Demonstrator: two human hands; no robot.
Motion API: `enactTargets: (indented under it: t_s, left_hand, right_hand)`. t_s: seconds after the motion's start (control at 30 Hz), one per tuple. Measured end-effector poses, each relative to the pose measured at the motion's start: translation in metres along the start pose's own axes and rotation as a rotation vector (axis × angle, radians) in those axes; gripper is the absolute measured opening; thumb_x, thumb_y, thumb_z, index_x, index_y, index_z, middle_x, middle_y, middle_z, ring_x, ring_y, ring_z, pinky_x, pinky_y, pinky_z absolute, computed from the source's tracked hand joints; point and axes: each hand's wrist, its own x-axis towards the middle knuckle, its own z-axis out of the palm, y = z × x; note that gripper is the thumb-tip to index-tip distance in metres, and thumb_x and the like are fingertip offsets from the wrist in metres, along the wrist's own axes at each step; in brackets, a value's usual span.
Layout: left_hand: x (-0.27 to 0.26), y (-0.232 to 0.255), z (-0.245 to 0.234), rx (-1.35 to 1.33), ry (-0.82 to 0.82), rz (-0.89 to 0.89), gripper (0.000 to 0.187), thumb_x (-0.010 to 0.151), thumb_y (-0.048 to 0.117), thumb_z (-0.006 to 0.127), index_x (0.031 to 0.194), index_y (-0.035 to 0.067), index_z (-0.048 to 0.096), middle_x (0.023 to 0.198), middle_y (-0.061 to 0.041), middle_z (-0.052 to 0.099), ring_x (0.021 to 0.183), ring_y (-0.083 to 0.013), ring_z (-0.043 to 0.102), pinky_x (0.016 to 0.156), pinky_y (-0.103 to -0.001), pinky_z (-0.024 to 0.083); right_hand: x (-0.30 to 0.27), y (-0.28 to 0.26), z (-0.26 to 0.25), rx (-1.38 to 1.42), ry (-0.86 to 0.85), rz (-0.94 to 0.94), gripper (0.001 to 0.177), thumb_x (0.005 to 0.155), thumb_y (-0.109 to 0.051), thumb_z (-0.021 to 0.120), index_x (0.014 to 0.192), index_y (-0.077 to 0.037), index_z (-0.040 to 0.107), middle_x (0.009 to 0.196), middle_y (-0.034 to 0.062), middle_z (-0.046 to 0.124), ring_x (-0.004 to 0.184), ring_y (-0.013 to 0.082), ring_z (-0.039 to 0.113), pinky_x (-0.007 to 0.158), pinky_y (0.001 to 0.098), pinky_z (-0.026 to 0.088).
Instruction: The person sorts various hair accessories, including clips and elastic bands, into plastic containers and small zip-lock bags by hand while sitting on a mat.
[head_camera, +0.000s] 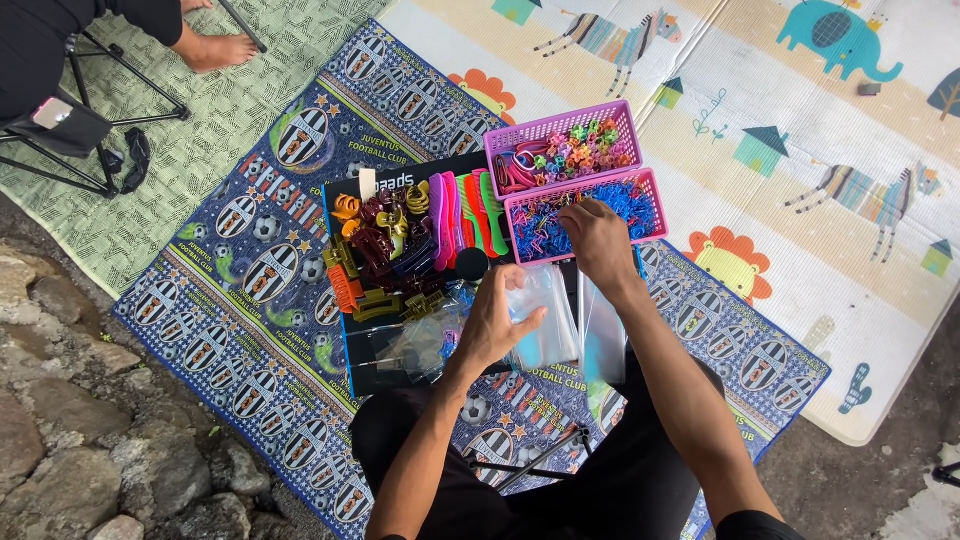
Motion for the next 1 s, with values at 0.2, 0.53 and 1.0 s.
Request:
enactTargets:
  t_s: [0.2,0.53,1.0]
  left_hand:
    - [-0.001,-0.006,0.010,0.037,-0.015,-0.008,0.054,0.082,0.027,0.080,0.123,0.008,0.051,0.101,-0.010,0.057,0.098,-0.0284,0.061,0.089,-0.044,0.051]
    - [0.001,-0.014,0.019,0.024,-0.002,-0.014,0.060,0.081,0.023,0.080,0.128,0.004,0.048,0.104,-0.014,0.057,0.098,-0.0311,0.059,0.088,-0.045,0.051]
    - [0.004,-0.009,0.020,0.015,0.002,-0.002,0.060,0.081,0.020,0.079,0.130,0.004,0.047,0.104,-0.013,0.054,0.099,-0.0309,0.058,0.089,-0.044,0.052]
  right_hand:
    - [0.001,-0.029,-0.031,0.049,0.065,0.005,0.008,0.098,-0.011,0.071,0.098,-0.010,0.079,0.096,0.0090,0.070,0.084,0.0251,0.067,0.071,0.0338,0.055]
    - [-0.008,-0.023,-0.028,0.260,0.112,0.023,0.011,0.100,-0.007,0.067,0.100,-0.010,0.078,0.082,0.0086,0.068,0.072,0.0269,0.065,0.064,0.0362,0.052]
    - [-0.013,-0.071,-0.074,0.841,-0.014,-0.041,0.010,0.089,-0.002,0.076,0.097,-0.006,0.080,0.082,0.0102,0.071,0.068,0.0217,0.067,0.064,0.0330,0.052]
